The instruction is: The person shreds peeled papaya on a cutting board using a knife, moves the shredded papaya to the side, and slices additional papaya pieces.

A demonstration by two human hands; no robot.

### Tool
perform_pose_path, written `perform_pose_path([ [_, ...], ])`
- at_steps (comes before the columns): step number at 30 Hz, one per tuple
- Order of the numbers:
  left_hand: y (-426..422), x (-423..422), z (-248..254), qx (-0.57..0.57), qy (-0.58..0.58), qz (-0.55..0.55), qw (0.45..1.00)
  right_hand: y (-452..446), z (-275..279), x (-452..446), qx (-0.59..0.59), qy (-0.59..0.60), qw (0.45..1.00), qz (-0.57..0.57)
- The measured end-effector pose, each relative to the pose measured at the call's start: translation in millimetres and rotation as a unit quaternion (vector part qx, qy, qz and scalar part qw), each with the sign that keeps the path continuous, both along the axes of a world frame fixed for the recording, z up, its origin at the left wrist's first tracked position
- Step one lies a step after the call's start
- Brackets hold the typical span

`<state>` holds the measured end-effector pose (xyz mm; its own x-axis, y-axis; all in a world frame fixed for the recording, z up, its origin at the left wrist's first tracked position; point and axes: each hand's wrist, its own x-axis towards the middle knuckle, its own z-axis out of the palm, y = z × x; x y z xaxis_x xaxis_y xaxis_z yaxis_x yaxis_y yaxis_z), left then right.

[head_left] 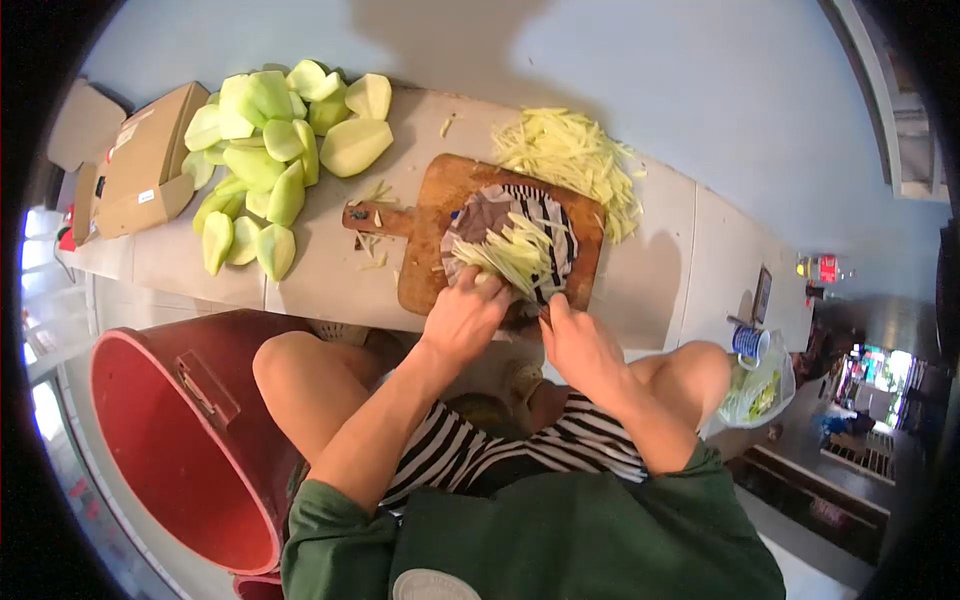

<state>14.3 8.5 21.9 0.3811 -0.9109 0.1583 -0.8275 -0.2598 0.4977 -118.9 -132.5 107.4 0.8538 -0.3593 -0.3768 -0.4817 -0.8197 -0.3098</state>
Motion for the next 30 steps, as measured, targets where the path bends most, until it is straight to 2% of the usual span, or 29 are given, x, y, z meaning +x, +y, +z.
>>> perform_pose_path([
  [2, -0.2, -0.9, -1.0, 0.005, -0.006, 0.002, 1.0, 4.9, 22.2, 7.4, -0.008, 0.004, 0.999, 0.035],
  [5, 5.6, -6.8, -5.4, 0.017, 0.01, 0.0, 1.0, -1.6, -15.1, -3.9, 0.0, -0.011, 1.0, 0.025],
  [11, -0.2, 2.8, -3.5, -0.016, -0.011, 0.016, 1.0, 3.7, 13.3, 9.2, -0.001, -0.009, 1.0, 0.021],
  [15, 4.4, -0.3, -3.1, 0.016, 0.006, -0.015, 1.0, 4.1, -11.0, 1.8, -0.008, -0.018, 1.0, 0.016],
  [19, 3.0, 1.2, -2.0, 0.001, -0.014, -0.001, 1.0, 11.4, 21.9, 5.6, 0.0, 0.016, 1.0, 0.018],
  [22, 2.7, -4.8, -1.1, -0.009, -0.002, 0.007, 1.0, 2.0, -16.8, -0.9, 0.009, -0.008, 1.0, 0.002],
  [26, 4.6, -3.2, -7.4, -0.013, -0.003, 0.002, 1.0, 10.3, 10.2, 3.0, -0.022, 0.002, 0.999, 0.029],
  [28, 5.3, -5.4, -11.8, -0.014, -0.022, 0.005, 1.0, 12.7, 18.5, 3.3, 0.01, -0.051, 0.999, 0.01],
  [30, 7.9, -10.4, -12.2, -0.014, -0.006, 0.002, 1.0, 9.9, -13.7, -11.1, 0.008, -0.053, 0.999, 0.005],
])
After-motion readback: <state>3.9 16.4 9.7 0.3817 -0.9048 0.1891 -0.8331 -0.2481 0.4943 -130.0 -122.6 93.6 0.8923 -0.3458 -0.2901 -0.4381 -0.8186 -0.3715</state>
